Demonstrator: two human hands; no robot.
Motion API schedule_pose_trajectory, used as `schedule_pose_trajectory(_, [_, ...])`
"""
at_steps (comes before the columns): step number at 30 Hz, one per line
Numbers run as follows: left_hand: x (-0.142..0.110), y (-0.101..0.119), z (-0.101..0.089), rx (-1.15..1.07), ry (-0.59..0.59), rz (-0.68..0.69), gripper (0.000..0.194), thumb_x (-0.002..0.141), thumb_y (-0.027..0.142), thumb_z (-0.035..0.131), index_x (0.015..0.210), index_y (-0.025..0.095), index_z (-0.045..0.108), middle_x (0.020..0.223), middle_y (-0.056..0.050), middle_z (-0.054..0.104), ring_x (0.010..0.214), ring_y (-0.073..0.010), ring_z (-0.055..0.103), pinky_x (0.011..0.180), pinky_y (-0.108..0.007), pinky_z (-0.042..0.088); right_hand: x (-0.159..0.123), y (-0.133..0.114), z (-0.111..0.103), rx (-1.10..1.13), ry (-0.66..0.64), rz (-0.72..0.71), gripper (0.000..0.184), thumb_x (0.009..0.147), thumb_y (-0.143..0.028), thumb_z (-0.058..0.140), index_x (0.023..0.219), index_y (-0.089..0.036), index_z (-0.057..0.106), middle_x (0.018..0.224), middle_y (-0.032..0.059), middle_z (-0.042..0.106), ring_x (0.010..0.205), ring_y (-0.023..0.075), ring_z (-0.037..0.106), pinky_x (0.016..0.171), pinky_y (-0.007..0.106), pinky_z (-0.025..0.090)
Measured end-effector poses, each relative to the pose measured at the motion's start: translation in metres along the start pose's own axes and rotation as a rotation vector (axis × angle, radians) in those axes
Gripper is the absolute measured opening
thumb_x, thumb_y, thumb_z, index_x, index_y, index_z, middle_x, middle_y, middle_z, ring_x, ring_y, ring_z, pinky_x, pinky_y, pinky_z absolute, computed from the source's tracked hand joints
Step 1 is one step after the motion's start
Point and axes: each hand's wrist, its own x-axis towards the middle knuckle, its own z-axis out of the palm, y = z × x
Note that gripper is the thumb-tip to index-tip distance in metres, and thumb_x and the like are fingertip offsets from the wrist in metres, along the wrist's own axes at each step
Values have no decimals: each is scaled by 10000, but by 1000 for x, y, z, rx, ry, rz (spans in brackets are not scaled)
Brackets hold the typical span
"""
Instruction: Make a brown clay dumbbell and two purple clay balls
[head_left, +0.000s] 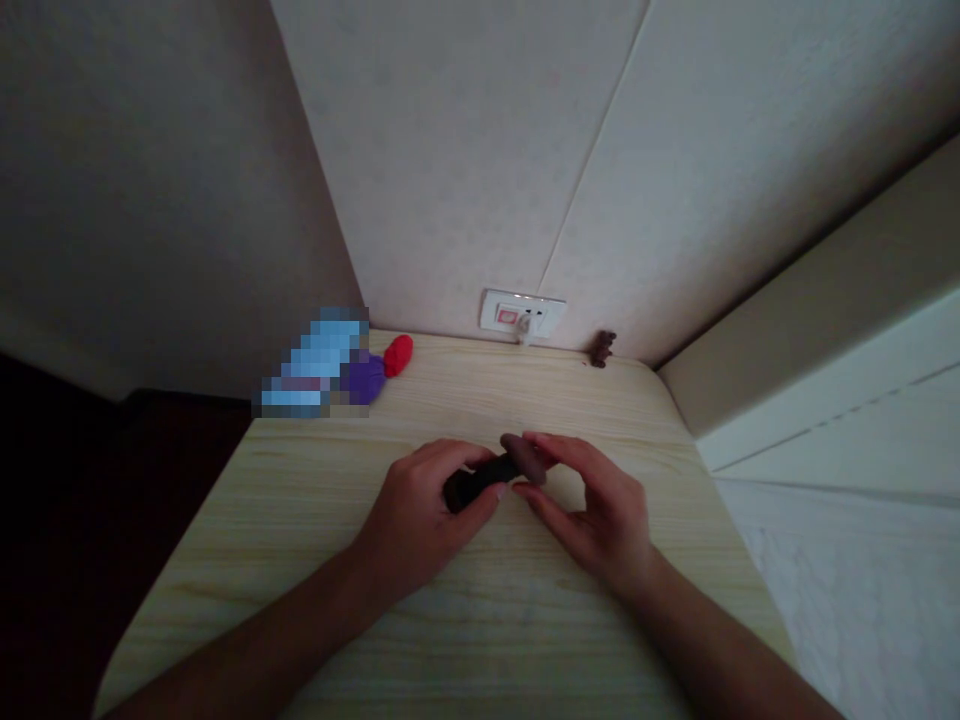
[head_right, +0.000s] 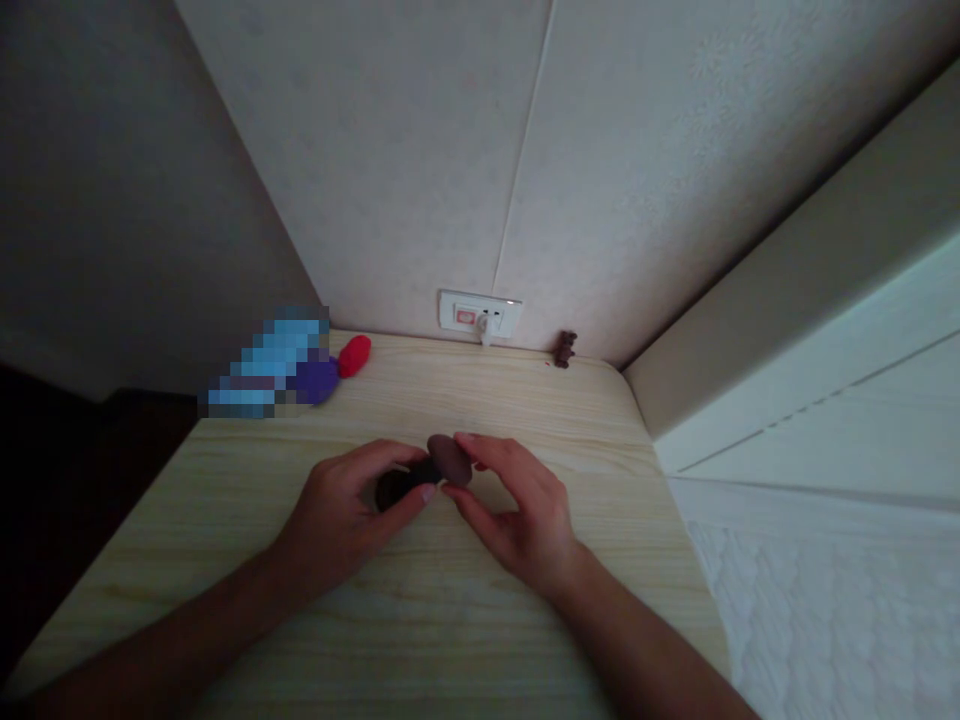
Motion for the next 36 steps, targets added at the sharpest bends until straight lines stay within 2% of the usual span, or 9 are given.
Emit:
schedule_pose_trajectory(2, [-1, 0, -1, -9, -7, 44, 181, 834, 226, 717, 1011, 194, 711, 945, -23, 756, 854, -188, 703, 783, -312, 540, -1, -2, -1, 30, 26, -19, 602, 817, -46, 748, 1360, -240, 572, 1202, 99, 726, 1038, 210, 708, 908, 357, 607])
schedule_pose_trajectory(5, [-2, 1, -2, 5, 15, 120, 167, 837, 216, 721, 999, 185, 700, 920, -24, 745, 847, -182, 693, 781, -301, 536, 0, -6, -3, 29, 35, -154, 554, 792, 23, 725, 1288, -194, 607, 1230, 144, 708, 1115, 244, 688, 918, 392, 604])
schedule_pose_trajectory(9, [-3, 1, -3, 11, 37, 184, 162, 842, 192, 714, 1001, 178, 687, 916, -24, 734, 849, -165, 684, 778, -274, 531, 2, -11, -6, -20, 44, -240, 506, 772, 41, 737, 1230, -152, 642, 1213, 173, 693, 1099, 248, 680, 880, 389, 611])
schedule_pose_trajectory(12, [-2, 0, -3, 12, 37, 204, 165, 844, 188, 712, 1006, 170, 684, 913, -31, 728, 839, -159, 678, 769, -266, 529, 2, -11, -7, -16, 53, -251, 519, 765, 41, 746, 1238, -152, 647, 1204, 166, 692, 1083, 248, 678, 871, 397, 614])
schedule_pose_trajectory(17, [-3, -1, -2, 14, 31, 234, 167, 850, 201, 712, 1008, 158, 679, 910, -50, 725, 841, -171, 672, 760, -282, 536, 3, -10, -8, -20, 62, -246, 647, 764, 43, 744, 1366, -133, 586, 1165, 160, 698, 1056, 245, 676, 849, 396, 606])
schedule_pose_trajectory(22, [-3, -1, -2, 16, 31, 261, 164, 854, 209, 715, 1005, 158, 679, 920, -61, 729, 852, -185, 670, 765, -302, 539, 4, -10, -9, -76, 35, -266, 609, 787, 24, 710, 1363, -147, 610, 1164, 148, 677, 1056, 243, 652, 850, 407, 582])
schedule_pose_trajectory(36, [-3, 2, -2, -21, 39, 273, 115, 858, 177, 706, 964, 135, 691, 875, -83, 726, 847, -208, 662, 778, -351, 529, 5, -13, -7, -7, 25, -183, 572, 799, 14, 703, 1338, -160, 623, 1236, 139, 686, 1097, 238, 655, 889, 396, 555])
